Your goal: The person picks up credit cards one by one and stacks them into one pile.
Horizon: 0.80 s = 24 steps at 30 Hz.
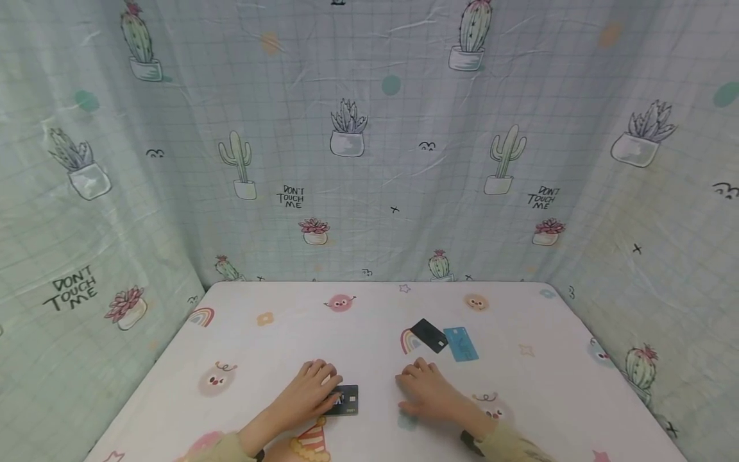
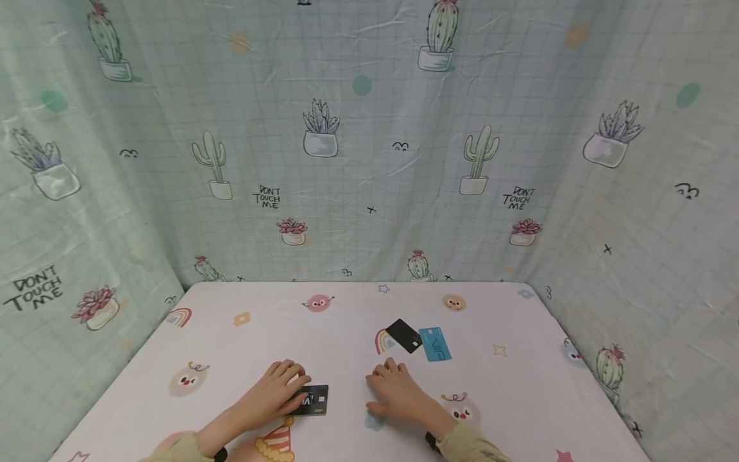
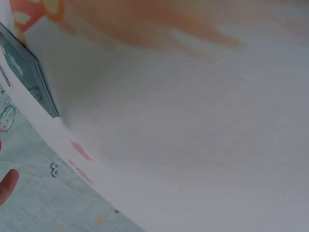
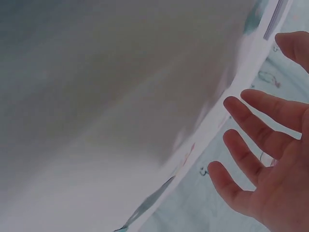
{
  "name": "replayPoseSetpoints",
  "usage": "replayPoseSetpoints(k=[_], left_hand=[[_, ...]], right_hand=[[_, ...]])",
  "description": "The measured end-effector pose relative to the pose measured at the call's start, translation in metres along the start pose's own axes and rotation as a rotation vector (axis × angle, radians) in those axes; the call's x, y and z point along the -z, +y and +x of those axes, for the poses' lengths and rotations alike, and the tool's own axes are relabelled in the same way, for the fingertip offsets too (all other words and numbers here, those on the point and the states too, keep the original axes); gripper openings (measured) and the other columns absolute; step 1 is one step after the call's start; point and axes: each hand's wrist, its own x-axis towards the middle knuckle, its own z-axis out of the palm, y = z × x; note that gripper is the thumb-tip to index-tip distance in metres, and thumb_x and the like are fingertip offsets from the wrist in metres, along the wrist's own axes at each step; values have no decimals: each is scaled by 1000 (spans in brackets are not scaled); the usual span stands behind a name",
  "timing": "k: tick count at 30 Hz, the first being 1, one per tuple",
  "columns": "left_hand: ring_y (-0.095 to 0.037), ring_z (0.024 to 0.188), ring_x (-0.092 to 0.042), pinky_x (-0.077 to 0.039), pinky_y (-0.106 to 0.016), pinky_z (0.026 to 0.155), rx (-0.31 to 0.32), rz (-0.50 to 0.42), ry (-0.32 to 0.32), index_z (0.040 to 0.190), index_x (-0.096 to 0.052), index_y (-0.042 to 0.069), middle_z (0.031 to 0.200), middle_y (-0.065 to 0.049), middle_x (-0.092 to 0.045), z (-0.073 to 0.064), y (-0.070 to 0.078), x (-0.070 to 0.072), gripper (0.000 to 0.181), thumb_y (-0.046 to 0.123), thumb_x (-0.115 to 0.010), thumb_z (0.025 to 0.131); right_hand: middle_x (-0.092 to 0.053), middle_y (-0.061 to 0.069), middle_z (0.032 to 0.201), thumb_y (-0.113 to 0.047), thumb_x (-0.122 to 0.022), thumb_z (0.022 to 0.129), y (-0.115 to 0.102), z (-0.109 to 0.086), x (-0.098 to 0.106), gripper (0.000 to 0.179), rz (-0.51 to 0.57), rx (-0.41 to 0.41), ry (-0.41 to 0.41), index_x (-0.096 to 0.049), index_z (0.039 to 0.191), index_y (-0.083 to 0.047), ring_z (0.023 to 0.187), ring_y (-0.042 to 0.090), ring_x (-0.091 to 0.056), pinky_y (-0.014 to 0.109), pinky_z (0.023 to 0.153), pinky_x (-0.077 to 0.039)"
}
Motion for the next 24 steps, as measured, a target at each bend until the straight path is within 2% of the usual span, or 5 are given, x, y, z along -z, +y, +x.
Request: replayPoseSetpoints(k=[4,9,12,17,24], left_hand=[[-14,88,-42,-36,-31,75,16,-33,19,100,-57,15,95,3,-49,14,6,3,25,27,-63,79],[-17,92,-44,-38,-34,78,18,-10,66,102,-56,14,96,1,-50,32,14,5,27,27,-62,79],[-18,94,-44,-37,-34,79,23,13,84,103,-56,13,97,1,-50,44,18,5,28,28,-60,80],[-19,95,-44,-37,-35,80,50,66,98,103,-56,14,98,0,-51,67,24,4,31,30,-62,78],[-18,96,-45,-39,-34,80,80,86,97,104,-56,15,99,0,-51,94,33,-8,33,34,-63,78]], right_hand=[[-55,-1,106,-42,-60,80,7,-5,3,44,32,-52,26,-56,115,-15,96,16,-41,40,81,-38],[-55,2,106,-39,-62,78,14,-9,5,44,52,-118,58,-57,114,-13,97,19,-42,42,79,-38],[-55,4,106,-37,-63,77,19,-12,4,44,53,-156,106,-58,113,-11,96,21,-42,42,78,-39],[-56,8,102,-31,-67,75,25,-15,8,43,63,-206,232,-59,110,-6,94,25,-43,44,75,-40],[-56,13,102,-28,-69,73,29,-15,14,45,70,-289,302,-59,108,-2,96,32,-46,48,76,-42]])
